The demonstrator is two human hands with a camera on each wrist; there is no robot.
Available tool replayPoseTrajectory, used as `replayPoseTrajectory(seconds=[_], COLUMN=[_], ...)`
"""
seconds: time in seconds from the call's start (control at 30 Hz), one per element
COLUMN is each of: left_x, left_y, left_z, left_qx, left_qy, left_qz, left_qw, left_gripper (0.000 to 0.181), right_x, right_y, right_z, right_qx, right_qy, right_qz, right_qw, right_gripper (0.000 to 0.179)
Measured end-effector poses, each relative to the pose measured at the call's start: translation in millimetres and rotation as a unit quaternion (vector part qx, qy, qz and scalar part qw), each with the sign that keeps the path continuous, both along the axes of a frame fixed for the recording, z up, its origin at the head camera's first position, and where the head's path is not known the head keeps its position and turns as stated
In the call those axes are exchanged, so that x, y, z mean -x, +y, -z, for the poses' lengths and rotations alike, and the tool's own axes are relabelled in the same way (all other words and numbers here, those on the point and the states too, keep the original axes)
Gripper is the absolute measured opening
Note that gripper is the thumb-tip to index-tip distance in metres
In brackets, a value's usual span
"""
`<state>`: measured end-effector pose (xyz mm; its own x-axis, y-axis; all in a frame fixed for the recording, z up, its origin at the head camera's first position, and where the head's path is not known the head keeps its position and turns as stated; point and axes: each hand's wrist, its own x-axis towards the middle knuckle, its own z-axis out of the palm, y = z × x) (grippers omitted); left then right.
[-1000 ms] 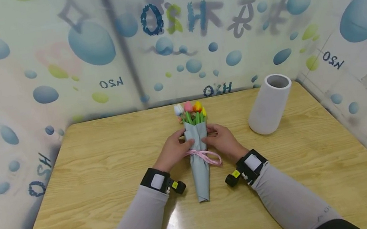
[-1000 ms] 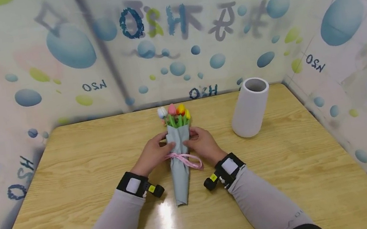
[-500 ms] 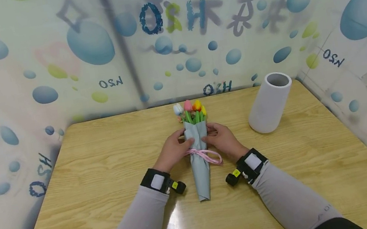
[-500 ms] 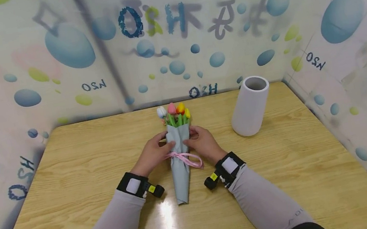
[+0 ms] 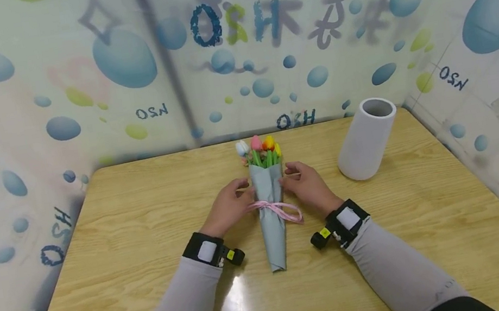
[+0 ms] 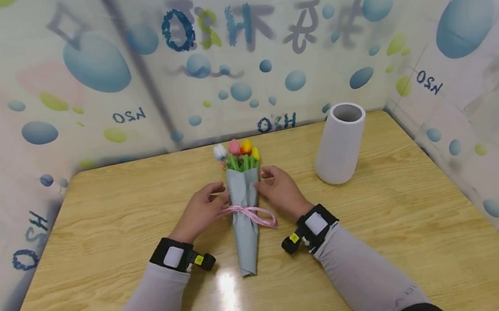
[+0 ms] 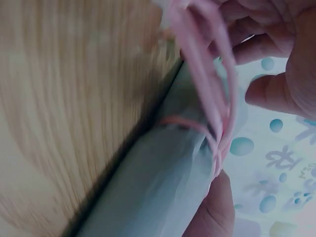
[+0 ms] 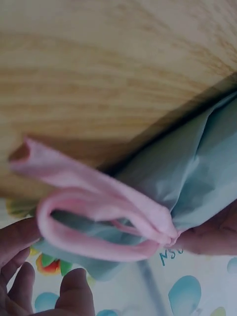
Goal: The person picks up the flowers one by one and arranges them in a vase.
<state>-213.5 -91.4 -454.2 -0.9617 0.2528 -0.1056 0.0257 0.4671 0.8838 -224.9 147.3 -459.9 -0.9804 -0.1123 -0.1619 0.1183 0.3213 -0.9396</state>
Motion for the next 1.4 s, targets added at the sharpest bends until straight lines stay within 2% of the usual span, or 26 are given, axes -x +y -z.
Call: replayPoseTrajectory(seconds=[0.1, 0.23, 0.4, 0.53, 0.67, 0.8, 0.9, 1.07, 1.2, 1.3, 1.4], left_x=[-2.7, -7.6, -11.5, -12.8, -15.1, -17.4, -18.7, -21.3, -25.6, -31.5, -39.1], left_y=[-10.1, -22.4, -29.6, -25.1, -18.2, -12.8, -10.6, -8.3, -4.6, -1.4, 0.1], left_z=[1.4, 3.3, 5.2, 4.6, 3.2, 3.4, 3.2, -2.2, -12.0, -21.1, -27.9], left_qx=[0.02, 0.025, 0.056, 0.069, 0.081, 0.106, 0.124, 0.152, 0.165, 0.162, 0.148], left_qy=[0.028, 0.054, 0.081, 0.08, 0.083, 0.113, 0.146, 0.194, 0.216, 0.209, 0.181], left_qz=[-0.006, -0.011, -0.002, 0.02, 0.042, 0.052, 0.053, 0.057, 0.062, 0.066, 0.066], left_qw=[0.9994, 0.9981, 0.9951, 0.9942, 0.9923, 0.9865, 0.9801, 0.9675, 0.9603, 0.9622, 0.9699], left_gripper=[0.049, 0.046, 0.042, 0.041, 0.041, 0.038, 0.031, 0.017, 0.015, 0.015, 0.014], right_x=[-1.3, -4.2, -13.3, -28.4, -43.7, -55.2, -57.9, -57.3, -57.2, -56.9, -57.6], right_y=[3.0, 3.3, -3.0, -7.3, -9.6, -8.9, -8.3, -8.9, -9.2, -9.8, -11.1], right_z=[-5.8, -13.7, -24.4, -32.8, -34.1, -33.4, -30.3, -25.8, -24.4, -21.9, -19.9], right_qx=[-0.002, -0.003, -0.019, -0.031, -0.047, -0.076, -0.113, -0.156, -0.171, -0.18, -0.187], right_qy=[0.02, 0.033, 0.048, 0.07, 0.076, 0.075, 0.091, 0.112, 0.116, 0.122, 0.125], right_qz=[0.002, -0.007, -0.04, -0.084, -0.13, -0.177, -0.198, -0.197, -0.185, -0.178, -0.169], right_qw=[0.9998, 0.9994, 0.9979, 0.9935, 0.9875, 0.9783, 0.9694, 0.9615, 0.9608, 0.9597, 0.9596], right_gripper=[0.063, 0.062, 0.054, 0.046, 0.032, 0.019, 0.014, 0.013, 0.013, 0.013, 0.013])
